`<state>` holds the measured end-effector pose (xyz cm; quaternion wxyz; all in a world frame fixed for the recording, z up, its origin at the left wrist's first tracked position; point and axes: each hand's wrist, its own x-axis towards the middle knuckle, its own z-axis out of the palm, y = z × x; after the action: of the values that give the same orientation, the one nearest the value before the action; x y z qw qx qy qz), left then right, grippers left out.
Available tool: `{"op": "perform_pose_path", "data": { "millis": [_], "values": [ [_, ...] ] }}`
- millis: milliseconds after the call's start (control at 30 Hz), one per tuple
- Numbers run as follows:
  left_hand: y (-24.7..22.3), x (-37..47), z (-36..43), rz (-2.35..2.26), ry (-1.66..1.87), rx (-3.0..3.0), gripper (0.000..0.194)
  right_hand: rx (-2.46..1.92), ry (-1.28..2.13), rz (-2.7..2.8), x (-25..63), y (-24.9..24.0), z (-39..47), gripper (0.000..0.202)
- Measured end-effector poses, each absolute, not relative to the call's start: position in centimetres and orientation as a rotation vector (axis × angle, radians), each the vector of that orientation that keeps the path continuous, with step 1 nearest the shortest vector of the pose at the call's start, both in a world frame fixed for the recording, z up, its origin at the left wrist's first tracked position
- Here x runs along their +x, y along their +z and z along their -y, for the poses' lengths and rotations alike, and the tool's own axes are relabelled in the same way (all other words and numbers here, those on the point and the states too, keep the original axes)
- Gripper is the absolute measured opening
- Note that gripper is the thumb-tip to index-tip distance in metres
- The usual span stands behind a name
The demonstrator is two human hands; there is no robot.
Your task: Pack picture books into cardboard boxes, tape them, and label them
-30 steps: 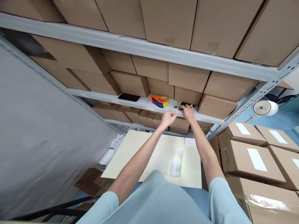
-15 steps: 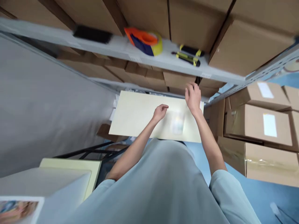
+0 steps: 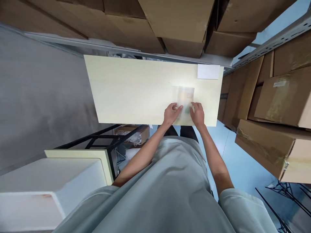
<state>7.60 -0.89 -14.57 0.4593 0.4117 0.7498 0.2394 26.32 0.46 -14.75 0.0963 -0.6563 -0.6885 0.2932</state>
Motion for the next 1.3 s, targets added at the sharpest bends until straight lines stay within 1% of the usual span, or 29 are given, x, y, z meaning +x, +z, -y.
{"op": "perform_pose_path", "data": {
  "millis": [67,167,300,400,467,567,600,733,833,867,967,1033,1200,1300],
  "values": [
    [-14.8,7.6,0.3,-1.897,0.522,1.019,0.036,-1.966,0.857,2.044,25.3,-14.8,-0.7,0.042],
    [-15.1,7.1,-0.4,-1.920,0.448,1.044,0.019,-2.005,0.842,2.019,24.6,-14.9,-0.8,0.042],
    [-15.4,6.5,-0.8,-1.922,0.432,1.048,0.018,-2.058,0.840,1.821,24.3,-15.6,-0.8,0.047],
    [-15.4,6.5,-0.9,-1.943,0.416,1.062,0.020,-2.139,0.921,1.599,23.9,-16.5,-1.5,0.048],
    [-15.5,6.6,-1.0,-1.955,0.388,1.069,0.023,-2.184,0.984,1.471,23.7,-17.2,-2.4,0.042],
    [-15.8,6.6,-1.5,-1.945,0.327,1.067,0.023,-2.166,1.093,1.412,23.3,-18.0,-3.7,0.025],
    [-15.9,6.5,-1.6,-1.937,0.306,1.068,0.024,-2.138,1.128,1.421,23.2,-18.1,-3.9,0.025],
    [-16.4,6.2,-2.0,-1.913,0.285,1.053,0.026,-2.036,1.169,1.442,22.8,-18.0,-3.9,0.038],
    [-16.5,6.1,-1.6,-1.907,0.422,0.969,0.011,-1.951,1.175,1.402,23.4,-16.8,-2.9,0.040],
    [-16.4,6.2,-1.3,-1.894,0.500,0.929,0.012,-1.915,1.186,1.376,23.8,-16.3,-2.6,0.039],
    [-15.6,6.3,-0.3,-1.769,0.747,0.790,0.033,-1.782,1.257,1.292,25.3,-13.8,-1.4,0.034],
    [-14.4,6.3,0.4,-1.630,0.860,0.706,0.040,-1.682,1.318,1.236,26.2,-11.8,-0.7,0.038],
    [-9.7,5.8,1.7,-1.254,0.882,0.668,0.057,-1.508,1.429,1.133,26.5,-6.7,0.9,0.050],
    [-7.0,4.8,2.4,-1.273,0.988,0.681,0.058,-1.426,1.470,1.148,25.2,-4.8,1.2,0.054]
  ]
}}
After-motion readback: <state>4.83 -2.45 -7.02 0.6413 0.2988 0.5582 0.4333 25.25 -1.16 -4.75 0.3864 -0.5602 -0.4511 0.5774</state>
